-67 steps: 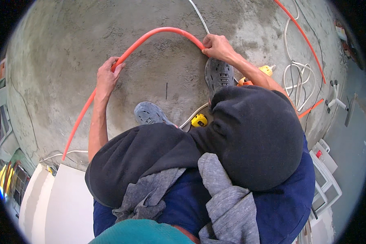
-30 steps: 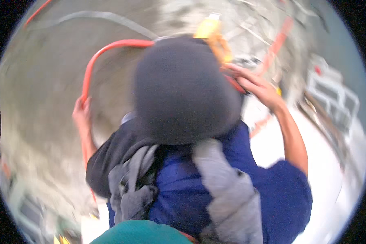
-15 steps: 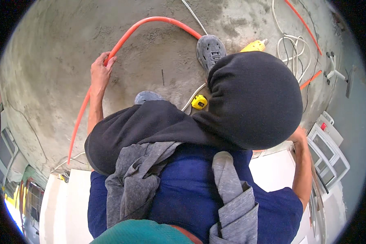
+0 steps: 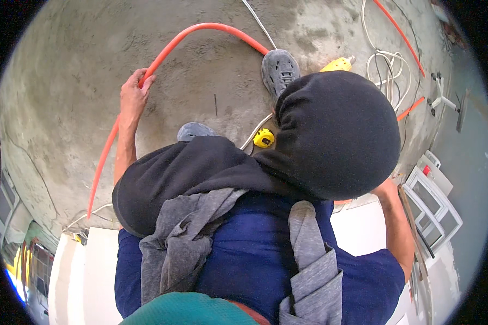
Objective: The person heats a pipe using a heat gun, bends the heated pipe by hand, and cuts it using pliers.
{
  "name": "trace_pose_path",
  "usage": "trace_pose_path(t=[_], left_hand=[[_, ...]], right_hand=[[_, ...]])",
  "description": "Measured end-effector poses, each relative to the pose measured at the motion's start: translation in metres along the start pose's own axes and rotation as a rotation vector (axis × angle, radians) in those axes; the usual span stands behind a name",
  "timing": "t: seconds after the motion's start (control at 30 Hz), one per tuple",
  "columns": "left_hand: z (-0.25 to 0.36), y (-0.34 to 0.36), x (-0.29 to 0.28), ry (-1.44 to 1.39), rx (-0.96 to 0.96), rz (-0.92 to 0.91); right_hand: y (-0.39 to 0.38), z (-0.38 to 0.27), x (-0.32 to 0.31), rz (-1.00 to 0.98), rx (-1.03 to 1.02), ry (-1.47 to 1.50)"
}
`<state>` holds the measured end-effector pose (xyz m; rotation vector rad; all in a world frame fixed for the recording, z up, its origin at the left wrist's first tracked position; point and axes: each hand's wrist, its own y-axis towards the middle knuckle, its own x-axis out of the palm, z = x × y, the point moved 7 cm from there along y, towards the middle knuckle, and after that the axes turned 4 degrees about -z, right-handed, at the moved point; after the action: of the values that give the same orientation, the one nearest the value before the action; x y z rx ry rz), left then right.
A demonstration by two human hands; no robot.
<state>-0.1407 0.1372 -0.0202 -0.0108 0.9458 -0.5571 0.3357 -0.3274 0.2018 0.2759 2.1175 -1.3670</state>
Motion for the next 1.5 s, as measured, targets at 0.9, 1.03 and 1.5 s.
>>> trace_pose_path(t=[0.9,1.03,1.5], left_hand=[[-0.002,-0.003,0.003,-0.128,-0.032,-0.027],[-0.009,-0.001,0.005,-0.067,0.012,-0.004],[0.008,-0.003,-0.005,-0.064,-0.062,-0.057]], right_hand=[[-0.038,0.016,0.001,-0.001,0.192,0.199],[-0.006,-0.010,-0.063,0.177,-0.069,-0.013],[0.260,-0.300,0.127,-0.222,-0.787,0.232]])
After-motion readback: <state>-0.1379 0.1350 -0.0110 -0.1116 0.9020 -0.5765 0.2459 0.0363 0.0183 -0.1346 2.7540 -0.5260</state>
